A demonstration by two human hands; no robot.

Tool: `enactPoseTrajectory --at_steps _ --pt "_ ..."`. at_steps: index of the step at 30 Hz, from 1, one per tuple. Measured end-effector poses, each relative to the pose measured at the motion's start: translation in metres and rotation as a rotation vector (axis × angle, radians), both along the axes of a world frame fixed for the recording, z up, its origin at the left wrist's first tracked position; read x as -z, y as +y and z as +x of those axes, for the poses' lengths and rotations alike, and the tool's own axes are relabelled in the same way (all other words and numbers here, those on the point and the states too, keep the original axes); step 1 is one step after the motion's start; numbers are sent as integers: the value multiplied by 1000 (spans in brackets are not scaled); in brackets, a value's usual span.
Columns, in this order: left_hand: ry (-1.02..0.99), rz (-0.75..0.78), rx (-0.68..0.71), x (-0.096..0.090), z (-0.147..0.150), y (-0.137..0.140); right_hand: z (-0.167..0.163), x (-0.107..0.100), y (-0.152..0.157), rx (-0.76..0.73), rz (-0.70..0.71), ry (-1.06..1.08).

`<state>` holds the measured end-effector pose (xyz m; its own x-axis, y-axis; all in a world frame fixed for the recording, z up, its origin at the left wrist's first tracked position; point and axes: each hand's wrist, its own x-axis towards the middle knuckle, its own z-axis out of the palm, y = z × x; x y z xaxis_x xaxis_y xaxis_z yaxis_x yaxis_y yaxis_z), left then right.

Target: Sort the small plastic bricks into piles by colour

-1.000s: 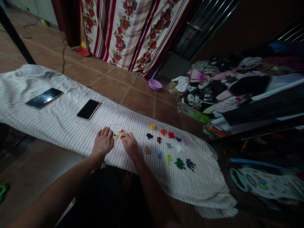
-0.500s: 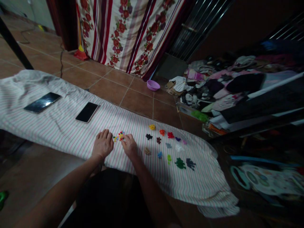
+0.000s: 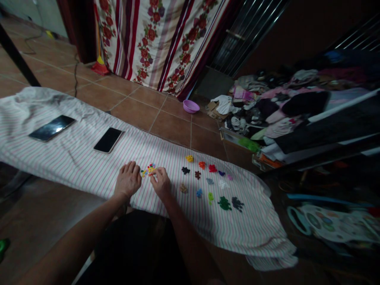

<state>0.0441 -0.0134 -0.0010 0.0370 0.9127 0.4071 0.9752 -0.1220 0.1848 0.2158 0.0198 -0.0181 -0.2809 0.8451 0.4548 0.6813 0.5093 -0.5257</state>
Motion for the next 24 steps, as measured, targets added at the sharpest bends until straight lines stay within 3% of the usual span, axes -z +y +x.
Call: enactPoseTrajectory --at_steps 9,15,20,24 --pt "0 2 3 -1 0 -1 0 -2 -2 -59 22 141" --pt "26 28 11 2 -1 0 8 -4 -4 42 -1 154" --pt "29 32 12 2 -2 0 31 -12 1 141 19 155" --pt "5 12 17 1 -2 -1 71 -16 17 244 63 204"
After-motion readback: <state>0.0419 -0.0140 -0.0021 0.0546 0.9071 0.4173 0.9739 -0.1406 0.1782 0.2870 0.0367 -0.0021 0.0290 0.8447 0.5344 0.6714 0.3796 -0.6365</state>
